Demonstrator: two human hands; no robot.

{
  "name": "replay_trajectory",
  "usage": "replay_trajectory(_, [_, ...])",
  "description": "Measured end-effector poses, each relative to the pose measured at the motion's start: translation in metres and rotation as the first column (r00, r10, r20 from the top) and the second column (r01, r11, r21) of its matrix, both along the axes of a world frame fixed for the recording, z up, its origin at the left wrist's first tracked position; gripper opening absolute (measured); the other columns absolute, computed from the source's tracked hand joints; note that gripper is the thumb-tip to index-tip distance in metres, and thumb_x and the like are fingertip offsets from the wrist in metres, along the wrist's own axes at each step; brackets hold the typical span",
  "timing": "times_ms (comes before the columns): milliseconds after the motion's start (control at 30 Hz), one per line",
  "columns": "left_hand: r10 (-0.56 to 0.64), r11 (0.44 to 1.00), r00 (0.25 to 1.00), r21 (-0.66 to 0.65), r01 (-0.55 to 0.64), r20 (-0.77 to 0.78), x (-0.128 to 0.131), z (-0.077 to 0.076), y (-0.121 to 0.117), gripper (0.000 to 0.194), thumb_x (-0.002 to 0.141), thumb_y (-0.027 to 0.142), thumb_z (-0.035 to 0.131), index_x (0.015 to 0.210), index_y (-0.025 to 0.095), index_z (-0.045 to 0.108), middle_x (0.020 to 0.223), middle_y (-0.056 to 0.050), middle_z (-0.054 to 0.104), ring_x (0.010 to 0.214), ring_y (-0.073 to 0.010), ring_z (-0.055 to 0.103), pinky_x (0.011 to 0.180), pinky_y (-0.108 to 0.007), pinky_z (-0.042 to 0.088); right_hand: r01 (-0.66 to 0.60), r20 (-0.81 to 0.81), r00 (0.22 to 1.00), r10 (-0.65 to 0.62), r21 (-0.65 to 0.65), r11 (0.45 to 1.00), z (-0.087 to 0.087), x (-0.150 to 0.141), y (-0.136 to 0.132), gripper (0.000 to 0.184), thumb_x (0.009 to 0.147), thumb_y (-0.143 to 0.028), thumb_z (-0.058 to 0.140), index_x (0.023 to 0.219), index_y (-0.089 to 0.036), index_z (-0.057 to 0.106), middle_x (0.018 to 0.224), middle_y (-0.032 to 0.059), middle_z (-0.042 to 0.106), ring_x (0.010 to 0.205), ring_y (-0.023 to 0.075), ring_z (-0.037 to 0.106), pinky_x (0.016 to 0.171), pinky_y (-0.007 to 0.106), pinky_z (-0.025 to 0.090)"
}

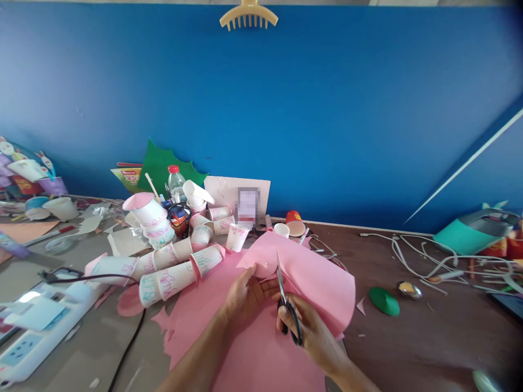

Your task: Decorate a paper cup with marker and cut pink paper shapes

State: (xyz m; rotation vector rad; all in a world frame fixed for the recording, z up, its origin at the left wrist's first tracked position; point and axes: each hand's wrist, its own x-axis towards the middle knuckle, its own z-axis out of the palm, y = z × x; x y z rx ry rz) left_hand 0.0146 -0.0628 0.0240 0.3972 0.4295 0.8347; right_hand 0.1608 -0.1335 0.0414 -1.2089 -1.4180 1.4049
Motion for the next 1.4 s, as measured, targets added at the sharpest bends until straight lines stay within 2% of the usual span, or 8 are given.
replay_trajectory(100, [0.001,1.0,1.0,0.005,-0.002,0.029,0.001,0.0,-0.001,0.032,0.088,0.041,0.05,0.092,0.011,0.062,0.087,-0.016,0.071,0.078,-0.0261,0.068,0.088,-0.041,0.043,0.031,0.01,0.999,-0.031,0.015,0.999,0.004,-0.003,0.003,0.044,0.085,-0.06,0.053,0.096,-0.017,0.054,0.066,-0.0014,0.052,0.06,0.014,0.047,0.056,0.026,0.039])
replay_trajectory(267, [0.04,0.999,0.999,0.018,-0.041,0.034,0.003,-0.001,-0.003,0.031,0.088,0.035,0.05,0.102,0.009,0.061,0.089,-0.014,0.071,0.078,-0.0237,0.067,0.089,-0.039,0.043,0.095,0.028,0.995,-0.094,-0.034,0.995,0.011,-0.007,0.005,0.045,0.08,-0.061,0.057,0.092,-0.018,0.053,0.064,-0.0027,0.049,0.059,0.0137,0.043,0.054,0.026,0.039])
replay_trajectory(500, [0.071,0.995,0.997,0.072,-0.069,-0.026,0.005,0.003,-0.007,0.029,0.083,0.036,0.058,0.096,0.01,0.062,0.088,-0.013,0.073,0.081,-0.0265,0.068,0.086,-0.04,0.044,0.143,0.064,0.987,-0.144,0.014,0.99,0.015,-0.01,0.006,0.04,0.077,-0.057,0.061,0.085,-0.019,0.052,0.064,-0.0033,0.048,0.059,0.0139,0.044,0.053,0.025,0.039])
replay_trajectory(633, [0.061,0.993,0.995,0.106,-0.052,-0.077,0.006,0.005,-0.01,0.033,0.08,0.04,0.062,0.091,0.009,0.061,0.084,-0.015,0.073,0.075,-0.0291,0.068,0.076,-0.041,0.047,0.155,0.09,0.983,-0.161,0.072,0.985,0.014,-0.011,0.006,0.037,0.081,-0.056,0.058,0.072,-0.021,0.048,0.062,-0.0034,0.046,0.057,0.0129,0.043,0.05,0.023,0.038])
replay_trajectory(767, [0.114,0.987,0.989,0.122,-0.102,-0.095,0.007,0.005,-0.011,0.03,0.077,0.038,0.065,0.087,0.01,0.061,0.08,-0.013,0.073,0.071,-0.0281,0.068,0.069,-0.038,0.047,0.175,0.097,0.978,-0.183,0.088,0.981,0.012,-0.011,0.006,0.037,0.082,-0.055,0.058,0.07,-0.021,0.046,0.062,-0.0034,0.046,0.057,0.0127,0.044,0.05,0.023,0.038])
replay_trajectory(967, [0.146,0.983,0.985,0.128,-0.134,-0.09,0.006,0.006,-0.011,0.031,0.075,0.037,0.068,0.088,0.009,0.062,0.079,-0.014,0.073,0.073,-0.0294,0.069,0.075,-0.042,0.048,0.161,0.04,0.985,-0.165,0.101,0.982,0.013,-0.012,0.007,0.034,0.082,-0.051,0.061,0.073,-0.021,0.047,0.062,-0.0047,0.045,0.056,0.0116,0.04,0.049,0.022,0.035])
replay_trajectory(1167, [0.16,0.979,0.984,0.142,-0.148,-0.075,0.004,0.011,-0.012,0.028,0.076,0.034,0.067,0.089,0.009,0.065,0.085,-0.014,0.073,0.086,-0.031,0.068,0.084,-0.043,0.048,0.144,0.019,0.989,-0.147,0.121,0.982,0.013,-0.012,0.011,0.031,0.081,-0.045,0.065,0.075,-0.021,0.048,0.063,-0.0055,0.044,0.057,0.0109,0.038,0.051,0.022,0.034])
replay_trajectory(1400, [0.19,0.969,0.979,0.177,-0.175,-0.075,0.002,0.007,-0.009,0.027,0.076,0.033,0.068,0.085,0.007,0.067,0.084,-0.015,0.074,0.089,-0.0315,0.068,0.092,-0.046,0.045,0.134,-0.012,0.991,-0.133,0.143,0.981,0.001,-0.011,0.014,0.028,0.083,-0.042,0.065,0.076,-0.02,0.048,0.062,-0.0058,0.042,0.057,0.0108,0.037,0.05,0.022,0.032])
